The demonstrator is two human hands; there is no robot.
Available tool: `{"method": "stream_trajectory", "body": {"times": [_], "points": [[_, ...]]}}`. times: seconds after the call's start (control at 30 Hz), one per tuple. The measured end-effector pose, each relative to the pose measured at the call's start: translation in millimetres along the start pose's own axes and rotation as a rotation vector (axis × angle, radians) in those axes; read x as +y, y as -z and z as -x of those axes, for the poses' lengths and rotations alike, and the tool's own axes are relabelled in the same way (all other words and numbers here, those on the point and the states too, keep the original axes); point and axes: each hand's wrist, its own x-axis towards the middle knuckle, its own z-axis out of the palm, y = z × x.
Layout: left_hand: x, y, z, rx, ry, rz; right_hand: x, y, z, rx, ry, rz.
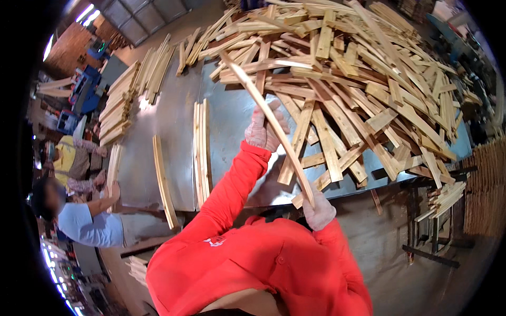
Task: The person sorts and stacks thin wooden planks on a metal table in a workshop. They pick up planks from a pile, align them, and place them into neat stacks, occasionally moving stacks to the floor or a nearby rack.
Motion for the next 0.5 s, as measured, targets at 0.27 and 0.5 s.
{"method": "stream_trajectory", "body": {"times": [0.27,0.5], "points": [[-85,-41,3,-0.665,0.380,0.416,15,4,53,0.625,-0.108,0.175],[-159,-141,48,-0.848,-0.034,-0.904,61,108,91,1.171,0.146,-0.406]]}}
